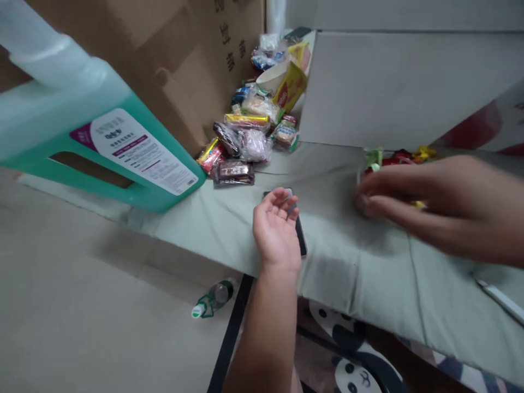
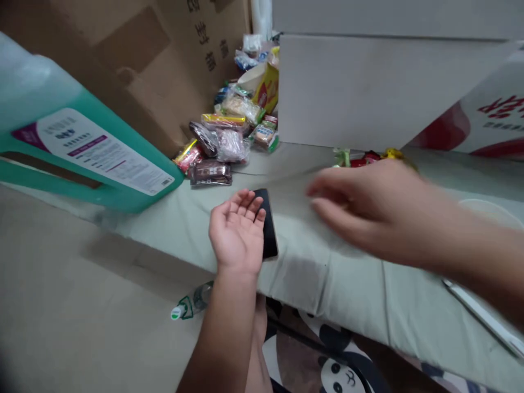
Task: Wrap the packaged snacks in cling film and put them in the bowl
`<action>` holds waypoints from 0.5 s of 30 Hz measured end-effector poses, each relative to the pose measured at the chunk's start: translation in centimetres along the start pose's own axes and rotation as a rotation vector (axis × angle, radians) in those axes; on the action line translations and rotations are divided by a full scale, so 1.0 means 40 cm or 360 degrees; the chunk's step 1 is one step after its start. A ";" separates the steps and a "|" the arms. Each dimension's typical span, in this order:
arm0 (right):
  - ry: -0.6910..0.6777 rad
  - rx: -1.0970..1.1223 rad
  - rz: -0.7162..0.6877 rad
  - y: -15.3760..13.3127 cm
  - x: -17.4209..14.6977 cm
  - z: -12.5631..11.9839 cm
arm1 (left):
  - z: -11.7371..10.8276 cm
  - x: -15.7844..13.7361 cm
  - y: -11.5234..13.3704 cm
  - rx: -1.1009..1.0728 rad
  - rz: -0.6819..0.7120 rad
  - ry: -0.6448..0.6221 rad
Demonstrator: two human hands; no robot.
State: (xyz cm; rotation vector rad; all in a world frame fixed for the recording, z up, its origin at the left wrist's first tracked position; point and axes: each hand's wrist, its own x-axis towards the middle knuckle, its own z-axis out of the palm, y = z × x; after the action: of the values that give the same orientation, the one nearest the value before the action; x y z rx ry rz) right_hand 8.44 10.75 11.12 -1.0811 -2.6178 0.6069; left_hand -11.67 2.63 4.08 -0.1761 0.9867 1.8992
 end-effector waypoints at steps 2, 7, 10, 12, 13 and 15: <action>-0.0186 0.0018 -0.0127 -0.119 0.175 0.098 | -0.004 0.012 0.033 -0.0059 -0.0002 0.0100; 0.0153 -0.0150 0.0063 -0.156 0.481 0.327 | -0.025 0.023 0.074 -0.0093 -0.0008 0.0166; 0.0070 -0.0262 -0.0021 -0.100 0.573 0.395 | -0.039 0.027 0.085 -0.0067 -0.0026 0.0126; 0.0049 -0.0319 -0.0082 -0.081 0.596 0.410 | -0.043 0.029 0.085 -0.0051 -0.0029 0.0114; 0.0041 -0.0351 -0.0096 -0.080 0.597 0.411 | -0.043 0.030 0.083 -0.0049 -0.0040 0.0114; 0.0001 -0.0427 -0.0096 -0.088 0.580 0.407 | -0.040 0.029 0.074 -0.0042 -0.0100 0.0100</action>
State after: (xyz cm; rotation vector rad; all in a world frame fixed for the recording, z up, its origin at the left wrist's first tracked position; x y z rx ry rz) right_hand -15.93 20.52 -0.13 -1.0670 -2.7770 0.2465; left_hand -15.10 1.66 4.09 -0.2810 0.9870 1.8595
